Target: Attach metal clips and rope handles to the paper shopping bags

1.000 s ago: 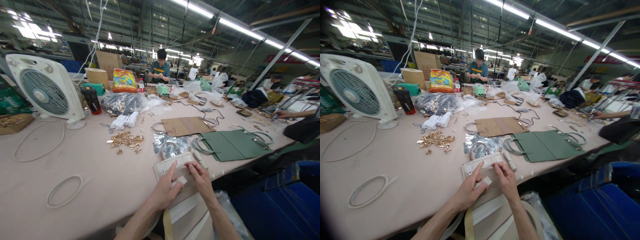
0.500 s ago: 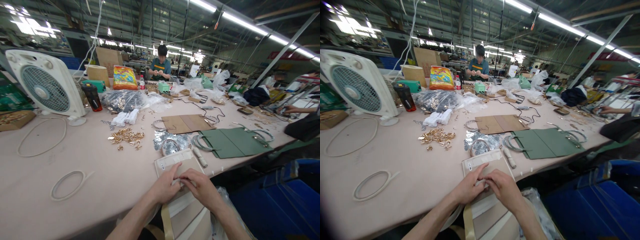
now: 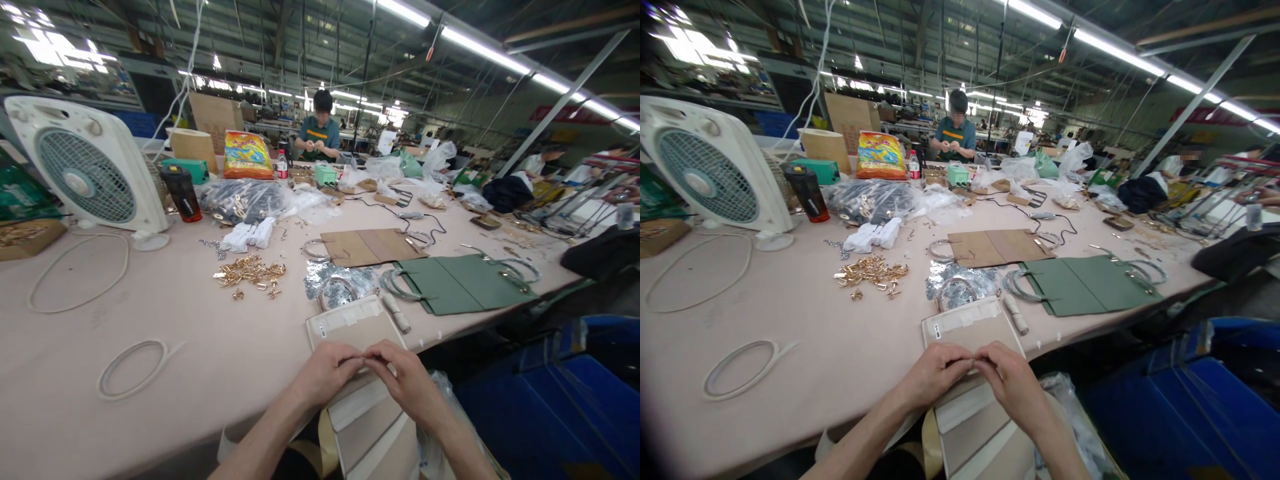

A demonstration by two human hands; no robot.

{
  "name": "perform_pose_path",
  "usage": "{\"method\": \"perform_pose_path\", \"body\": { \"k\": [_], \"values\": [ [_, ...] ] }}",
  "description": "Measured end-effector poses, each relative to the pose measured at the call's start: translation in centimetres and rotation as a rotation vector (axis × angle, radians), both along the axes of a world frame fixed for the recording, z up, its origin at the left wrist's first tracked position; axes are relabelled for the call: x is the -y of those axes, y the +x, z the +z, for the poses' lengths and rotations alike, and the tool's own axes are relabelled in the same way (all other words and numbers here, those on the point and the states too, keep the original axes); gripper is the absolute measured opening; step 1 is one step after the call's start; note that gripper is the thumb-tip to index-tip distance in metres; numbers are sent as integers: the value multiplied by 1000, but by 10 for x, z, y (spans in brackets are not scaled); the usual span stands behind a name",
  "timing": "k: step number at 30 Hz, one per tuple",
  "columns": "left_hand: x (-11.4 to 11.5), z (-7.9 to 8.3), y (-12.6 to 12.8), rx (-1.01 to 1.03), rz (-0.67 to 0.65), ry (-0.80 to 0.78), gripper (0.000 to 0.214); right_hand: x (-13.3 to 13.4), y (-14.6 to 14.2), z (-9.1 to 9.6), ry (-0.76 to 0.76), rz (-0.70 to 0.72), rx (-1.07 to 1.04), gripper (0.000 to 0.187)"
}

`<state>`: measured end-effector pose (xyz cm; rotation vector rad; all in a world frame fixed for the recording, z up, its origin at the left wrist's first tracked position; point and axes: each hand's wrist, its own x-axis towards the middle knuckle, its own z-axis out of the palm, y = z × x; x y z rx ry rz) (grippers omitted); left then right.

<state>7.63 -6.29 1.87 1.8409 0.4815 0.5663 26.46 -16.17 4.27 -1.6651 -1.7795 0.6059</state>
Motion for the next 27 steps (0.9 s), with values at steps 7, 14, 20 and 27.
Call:
{"method": "perform_pose_path", "body": {
  "k": [7,14,20,27],
  "values": [
    [2,2,0,-13,-15,2,27,3,1,-6,-40,-24,-90,12],
    [1,-1,-1,36,54,-100,24,4,-8,-5,-61,-8,-181,16],
    [0,-5,0,36,160,-228,23,2,-23,-14,74,-28,-168,14],
    [2,-7,-3,81,266,-279,30,-5,-12,-18,295,-262,-398,12]
  ]
}}
